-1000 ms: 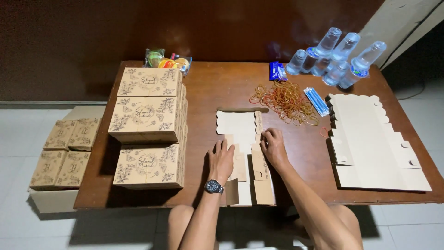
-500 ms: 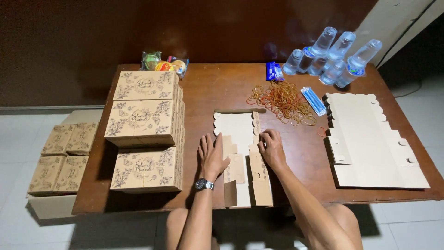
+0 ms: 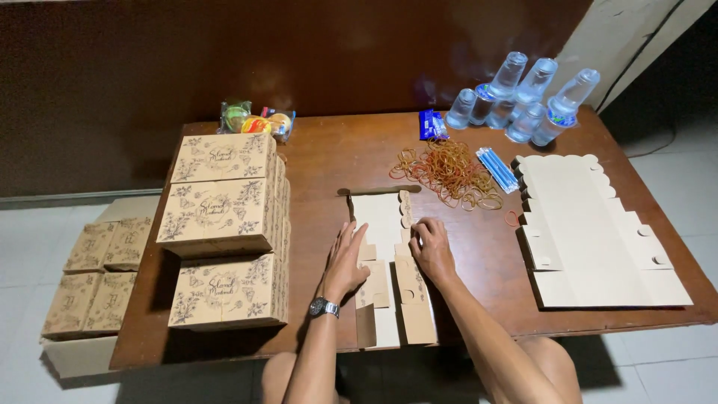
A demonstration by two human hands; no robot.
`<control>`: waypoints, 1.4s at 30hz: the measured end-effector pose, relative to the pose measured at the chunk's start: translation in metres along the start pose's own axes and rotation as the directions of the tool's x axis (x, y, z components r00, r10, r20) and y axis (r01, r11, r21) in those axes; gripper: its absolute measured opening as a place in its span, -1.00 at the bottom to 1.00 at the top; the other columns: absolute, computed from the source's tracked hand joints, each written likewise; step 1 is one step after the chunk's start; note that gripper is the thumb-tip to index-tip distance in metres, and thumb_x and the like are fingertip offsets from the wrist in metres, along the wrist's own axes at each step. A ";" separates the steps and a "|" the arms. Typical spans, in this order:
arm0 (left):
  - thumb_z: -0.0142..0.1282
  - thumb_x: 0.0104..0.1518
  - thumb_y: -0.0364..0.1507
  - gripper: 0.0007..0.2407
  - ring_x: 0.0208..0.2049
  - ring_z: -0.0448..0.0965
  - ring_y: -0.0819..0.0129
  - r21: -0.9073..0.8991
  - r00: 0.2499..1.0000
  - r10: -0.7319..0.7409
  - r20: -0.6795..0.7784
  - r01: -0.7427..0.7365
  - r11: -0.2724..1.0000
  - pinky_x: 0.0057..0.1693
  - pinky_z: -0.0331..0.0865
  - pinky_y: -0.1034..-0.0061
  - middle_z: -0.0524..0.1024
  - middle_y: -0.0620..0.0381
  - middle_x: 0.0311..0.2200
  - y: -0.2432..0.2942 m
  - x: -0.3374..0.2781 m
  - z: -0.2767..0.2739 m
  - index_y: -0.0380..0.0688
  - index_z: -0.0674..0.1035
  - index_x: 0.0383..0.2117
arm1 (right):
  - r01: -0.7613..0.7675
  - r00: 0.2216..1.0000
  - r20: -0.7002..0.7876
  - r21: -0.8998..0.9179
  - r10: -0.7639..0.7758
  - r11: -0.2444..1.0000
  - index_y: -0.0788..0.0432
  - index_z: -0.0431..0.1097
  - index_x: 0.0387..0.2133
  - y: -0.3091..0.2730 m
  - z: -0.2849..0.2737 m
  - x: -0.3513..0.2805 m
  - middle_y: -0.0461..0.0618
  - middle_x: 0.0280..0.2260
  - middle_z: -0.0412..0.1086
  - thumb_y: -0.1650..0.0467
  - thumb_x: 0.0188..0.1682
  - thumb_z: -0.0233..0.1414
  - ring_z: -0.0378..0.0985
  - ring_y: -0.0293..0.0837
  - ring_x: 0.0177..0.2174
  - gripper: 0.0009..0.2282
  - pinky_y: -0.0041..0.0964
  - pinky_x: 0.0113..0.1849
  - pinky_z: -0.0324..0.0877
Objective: Folding flat cardboard sheets into boxes on a work table.
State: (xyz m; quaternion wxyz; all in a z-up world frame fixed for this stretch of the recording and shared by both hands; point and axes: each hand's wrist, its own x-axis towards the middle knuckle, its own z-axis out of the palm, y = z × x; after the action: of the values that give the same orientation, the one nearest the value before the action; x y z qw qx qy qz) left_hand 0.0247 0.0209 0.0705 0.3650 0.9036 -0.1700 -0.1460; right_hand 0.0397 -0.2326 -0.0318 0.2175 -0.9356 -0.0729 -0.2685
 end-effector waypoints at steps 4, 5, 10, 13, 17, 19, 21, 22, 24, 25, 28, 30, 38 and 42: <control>0.05 0.02 -0.42 -0.35 0.47 -0.05 -0.01 0.055 0.999 0.037 -0.003 -0.036 0.998 0.47 -0.15 0.05 0.10 -0.16 0.38 -0.009 0.017 0.007 -0.10 0.21 0.38 | -0.001 1.000 0.005 0.005 0.001 1.000 0.11 0.46 -0.28 -0.005 -0.005 0.002 -0.04 -0.20 0.37 0.46 -0.13 0.07 0.45 0.02 -0.13 -0.85 -0.12 -0.07 0.41; 0.00 0.07 -0.37 -0.40 0.43 0.05 0.03 0.093 0.999 0.046 0.000 -0.046 0.995 0.46 -0.12 0.06 0.15 -0.12 0.35 -0.012 0.022 0.009 -0.08 0.26 0.35 | -0.005 1.000 0.009 0.006 0.004 1.000 0.11 0.45 -0.28 -0.005 -0.005 0.002 -0.04 -0.20 0.37 0.46 -0.13 0.07 0.45 0.02 -0.13 -0.85 -0.12 -0.08 0.41; -0.07 0.12 -0.20 -0.44 0.38 0.21 0.16 0.211 0.997 0.065 0.041 -0.072 0.975 0.41 0.03 0.12 0.24 0.01 0.31 -0.027 0.051 0.006 0.03 0.33 0.33 | -0.038 0.999 0.021 0.002 0.038 0.999 0.10 0.46 -0.29 -0.004 -0.004 0.001 -0.05 -0.20 0.36 0.45 -0.12 0.05 0.44 0.00 -0.13 -0.86 -0.13 -0.09 0.41; -0.24 0.25 -0.40 -0.56 0.33 0.29 -0.02 -0.013 0.996 0.054 -0.068 -0.055 0.998 0.39 0.13 0.13 0.27 -0.20 0.29 -0.035 0.066 0.002 -0.30 0.39 0.25 | -0.046 0.999 0.021 -0.002 0.046 0.999 0.10 0.45 -0.29 -0.005 -0.004 0.000 -0.05 -0.20 0.36 0.45 -0.11 0.05 0.44 0.00 -0.13 -0.86 -0.13 -0.09 0.41; -0.17 0.21 -0.48 -0.60 0.21 0.38 -0.11 0.151 0.984 0.085 -0.155 -0.061 0.987 0.29 0.31 0.02 0.36 -0.15 0.20 -0.076 0.107 0.008 -0.32 0.46 0.18 | -0.041 0.999 0.029 0.007 0.041 0.999 0.09 0.44 -0.29 -0.006 -0.005 0.001 -0.06 -0.20 0.34 0.45 -0.12 0.05 0.42 0.00 -0.14 -0.86 -0.14 -0.10 0.40; -0.13 0.20 -0.44 -0.60 0.19 0.40 -0.05 0.269 0.983 0.105 -0.151 -0.061 0.961 0.26 0.34 0.02 0.39 -0.05 0.17 -0.084 0.117 0.006 -0.22 0.49 0.17 | -0.042 0.999 0.023 0.015 0.042 0.999 0.10 0.43 -0.31 -0.006 -0.005 0.002 -0.04 -0.22 0.34 0.45 -0.13 0.05 0.42 0.02 -0.14 -0.87 -0.14 -0.11 0.40; -0.09 0.23 -0.40 -0.67 0.13 0.44 0.07 0.286 0.975 0.101 -0.197 -0.041 0.957 0.20 0.38 0.09 0.48 0.09 0.08 -0.087 0.121 0.003 -0.07 0.57 0.09 | -0.031 0.999 0.015 0.030 0.030 0.999 0.09 0.43 -0.31 -0.005 -0.004 0.001 -0.05 -0.21 0.33 0.46 -0.12 0.04 0.42 0.01 -0.15 -0.88 -0.14 -0.12 0.39; -0.09 0.23 -0.40 -0.67 0.13 0.44 0.07 0.284 0.976 0.100 -0.193 -0.042 0.958 0.20 0.38 0.09 0.48 0.09 0.08 -0.090 0.126 0.004 -0.07 0.57 0.09 | -0.034 0.999 0.018 0.028 0.033 0.999 0.09 0.43 -0.31 -0.004 -0.004 0.000 -0.05 -0.21 0.33 0.46 -0.12 0.04 0.42 0.01 -0.15 -0.88 -0.14 -0.12 0.39; -0.03 0.26 -0.33 -0.76 0.13 0.45 0.27 0.357 0.973 0.102 -0.207 -0.022 0.934 0.19 0.39 0.19 0.50 0.29 0.02 -0.097 0.135 0.000 0.12 0.59 0.01 | -0.026 1.000 0.006 0.022 0.026 0.999 0.09 0.42 -0.32 -0.004 -0.002 0.001 -0.05 -0.22 0.32 0.46 -0.13 0.04 0.42 0.01 -0.15 -0.88 -0.15 -0.12 0.39; -0.03 0.26 -0.33 -0.76 0.13 0.45 0.27 0.356 0.973 0.103 -0.206 -0.024 0.934 0.19 0.39 0.19 0.50 0.29 0.02 -0.097 0.137 -0.001 0.12 0.59 0.01 | -0.027 1.000 0.005 0.021 0.027 0.999 0.09 0.42 -0.32 -0.003 -0.002 0.001 -0.05 -0.22 0.32 0.46 -0.13 0.04 0.42 0.01 -0.15 -0.88 -0.15 -0.12 0.39; 0.02 0.24 -0.32 -0.69 0.13 0.44 0.18 0.359 0.979 0.089 -0.182 -0.018 0.933 0.16 0.42 0.16 0.47 0.22 0.05 -0.092 0.140 -0.009 0.10 0.54 0.11 | -0.031 0.999 0.017 0.013 0.031 0.999 0.10 0.42 -0.32 -0.003 -0.002 0.002 -0.05 -0.22 0.32 0.46 -0.12 0.03 0.42 0.00 -0.15 -0.89 -0.16 -0.12 0.38; -0.02 0.28 -0.28 -0.69 0.11 0.43 0.22 0.401 0.987 0.064 -0.148 0.000 0.916 0.12 0.41 0.22 0.45 0.26 0.07 -0.080 0.132 -0.015 0.13 0.54 0.13 | -0.029 0.999 0.023 0.011 0.029 1.000 0.11 0.42 -0.31 -0.005 -0.005 0.001 -0.03 -0.21 0.32 0.46 -0.11 0.03 0.42 0.02 -0.15 -0.88 -0.14 -0.13 0.38; 0.03 0.23 -0.20 -0.57 0.20 0.31 0.21 0.481 1.000 -0.022 -0.015 0.026 0.876 0.13 0.32 0.27 0.29 0.31 0.21 -0.084 0.133 -0.024 0.26 0.42 0.28 | -0.047 0.998 0.042 0.006 0.047 0.999 0.11 0.42 -0.29 -0.007 -0.006 0.002 -0.03 -0.21 0.32 0.45 -0.12 0.03 0.42 0.02 -0.14 -0.86 -0.14 -0.12 0.38; 0.17 0.15 -0.20 -0.45 0.23 0.25 0.12 0.495 0.996 -0.043 0.082 -0.003 0.869 0.17 0.27 0.24 0.22 0.25 0.26 -0.080 0.135 -0.032 0.20 0.36 0.33 | -0.059 0.997 0.052 0.017 0.058 0.998 0.12 0.42 -0.28 -0.007 -0.007 0.002 -0.01 -0.20 0.32 0.45 -0.11 0.02 0.41 0.03 -0.14 -0.86 -0.14 -0.12 0.38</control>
State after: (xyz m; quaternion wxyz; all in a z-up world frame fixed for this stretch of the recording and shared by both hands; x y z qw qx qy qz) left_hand 0.1742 0.0385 0.0169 0.1121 0.9611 -0.2089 -0.1420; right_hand 0.0361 -0.2293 -0.0232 0.2317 -0.9419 -0.0535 -0.2372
